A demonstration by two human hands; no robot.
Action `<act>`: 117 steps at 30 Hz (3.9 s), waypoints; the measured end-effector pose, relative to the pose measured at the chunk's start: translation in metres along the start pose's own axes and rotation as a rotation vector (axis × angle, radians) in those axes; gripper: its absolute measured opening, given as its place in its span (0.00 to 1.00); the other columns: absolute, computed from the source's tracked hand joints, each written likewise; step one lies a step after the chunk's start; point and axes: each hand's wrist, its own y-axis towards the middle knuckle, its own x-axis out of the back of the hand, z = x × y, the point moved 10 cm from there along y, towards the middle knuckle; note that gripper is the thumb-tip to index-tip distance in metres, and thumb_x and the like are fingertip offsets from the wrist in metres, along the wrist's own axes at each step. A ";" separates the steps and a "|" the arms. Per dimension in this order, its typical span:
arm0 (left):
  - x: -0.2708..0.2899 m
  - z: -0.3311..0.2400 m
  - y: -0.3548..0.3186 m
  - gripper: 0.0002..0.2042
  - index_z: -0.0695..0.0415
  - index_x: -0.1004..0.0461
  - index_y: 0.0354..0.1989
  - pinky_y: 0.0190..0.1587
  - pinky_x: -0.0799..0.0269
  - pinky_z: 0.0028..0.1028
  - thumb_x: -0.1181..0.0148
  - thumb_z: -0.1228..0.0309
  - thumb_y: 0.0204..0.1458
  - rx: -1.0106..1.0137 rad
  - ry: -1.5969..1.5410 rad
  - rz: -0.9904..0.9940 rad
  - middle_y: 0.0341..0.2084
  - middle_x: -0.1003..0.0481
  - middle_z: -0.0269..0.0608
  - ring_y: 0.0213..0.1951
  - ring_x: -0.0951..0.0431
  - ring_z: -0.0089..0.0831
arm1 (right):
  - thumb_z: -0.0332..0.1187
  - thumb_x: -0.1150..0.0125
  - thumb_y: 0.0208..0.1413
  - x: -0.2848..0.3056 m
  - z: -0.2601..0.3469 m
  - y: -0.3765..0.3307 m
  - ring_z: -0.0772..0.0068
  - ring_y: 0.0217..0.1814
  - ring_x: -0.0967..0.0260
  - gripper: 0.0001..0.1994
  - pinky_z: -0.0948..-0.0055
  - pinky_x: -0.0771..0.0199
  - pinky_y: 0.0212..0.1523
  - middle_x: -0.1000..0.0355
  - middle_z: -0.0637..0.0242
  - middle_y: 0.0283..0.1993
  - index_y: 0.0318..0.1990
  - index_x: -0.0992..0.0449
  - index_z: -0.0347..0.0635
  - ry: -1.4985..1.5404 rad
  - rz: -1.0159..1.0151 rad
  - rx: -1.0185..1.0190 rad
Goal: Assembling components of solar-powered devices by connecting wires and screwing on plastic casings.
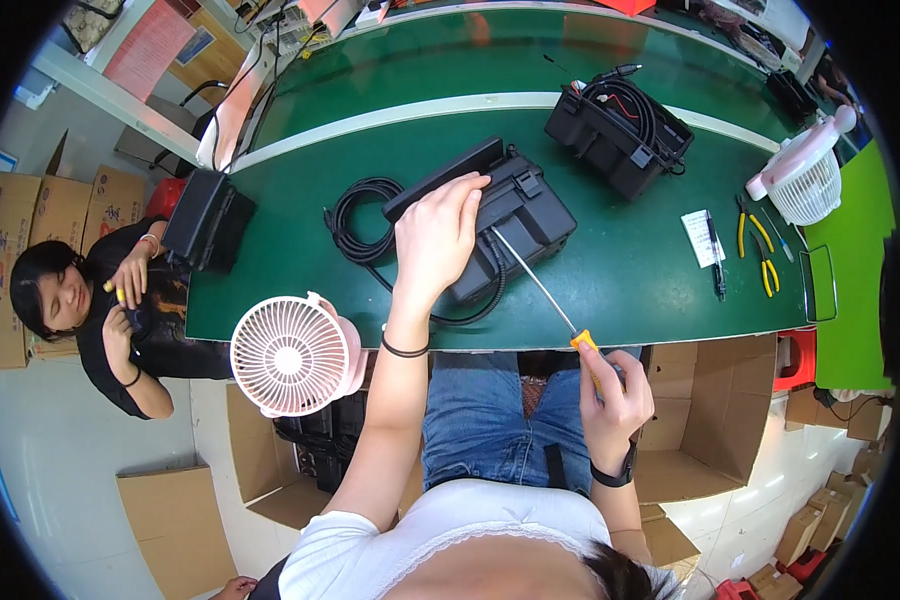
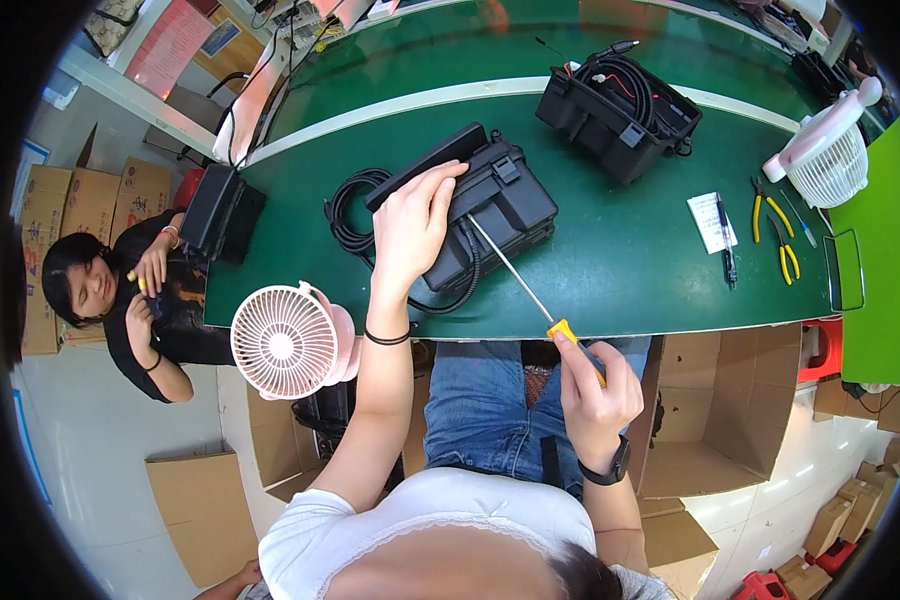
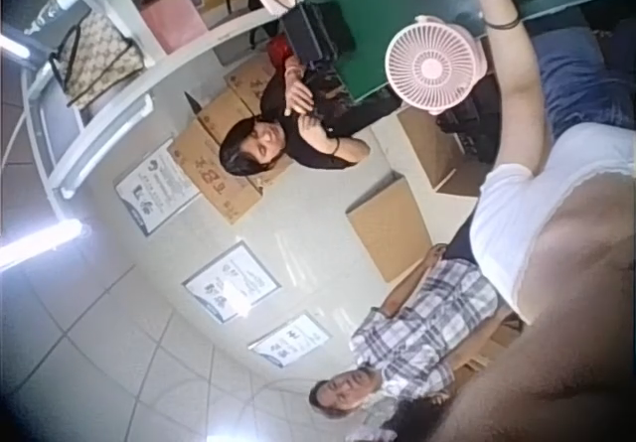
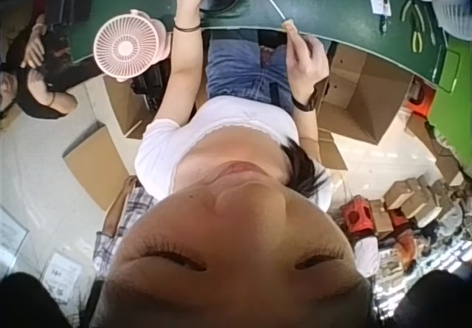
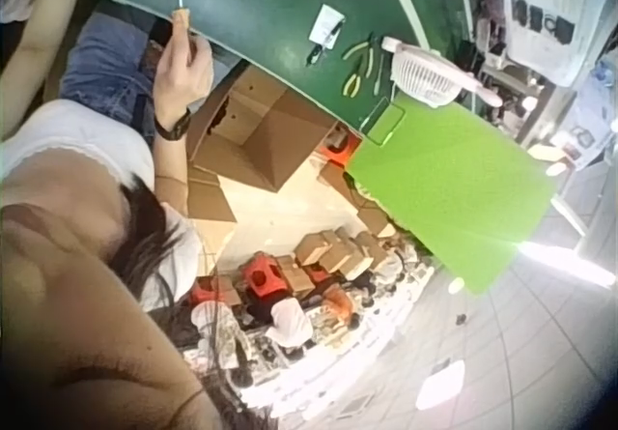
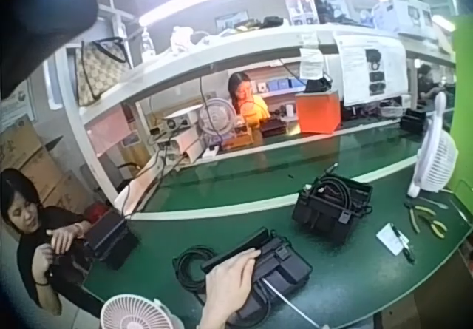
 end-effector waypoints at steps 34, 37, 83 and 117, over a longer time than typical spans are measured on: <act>0.007 0.003 -0.003 0.11 0.50 0.20 0.44 0.38 0.22 0.40 0.50 0.65 0.64 0.097 0.037 -0.053 0.35 0.19 0.44 0.37 0.18 0.45 | 0.23 0.29 0.48 0.004 0.021 0.009 0.62 0.31 0.21 0.16 0.72 0.23 0.31 0.20 0.58 0.37 0.47 0.20 0.41 0.263 0.237 -0.134; 0.005 0.006 -0.004 0.13 0.47 0.20 0.47 0.42 0.23 0.39 0.52 0.63 0.64 0.150 0.011 -0.005 0.40 0.19 0.45 0.41 0.18 0.47 | 0.23 0.29 0.49 0.002 0.021 0.005 0.62 0.31 0.21 0.18 0.71 0.22 0.31 0.20 0.58 0.38 0.49 0.21 0.41 0.261 0.232 -0.145; 0.011 0.010 -0.008 0.11 0.49 0.19 0.45 0.45 0.23 0.33 0.48 0.65 0.62 0.048 0.038 -0.093 0.44 0.19 0.36 0.44 0.18 0.39 | 0.22 0.32 0.44 -0.020 0.025 0.018 0.61 0.31 0.27 0.13 0.69 0.25 0.35 0.20 0.59 0.43 0.37 0.15 0.50 0.369 0.335 -0.045; 0.056 -0.030 -0.077 0.21 0.50 0.19 0.41 0.45 0.24 0.33 0.24 0.60 0.35 -0.280 -0.045 -0.363 0.46 0.19 0.41 0.42 0.18 0.39 | 0.31 0.40 0.57 -0.059 -0.150 0.027 0.48 0.63 0.41 0.25 0.56 0.36 0.60 0.41 0.56 0.71 0.64 0.31 0.45 -0.420 0.088 -0.274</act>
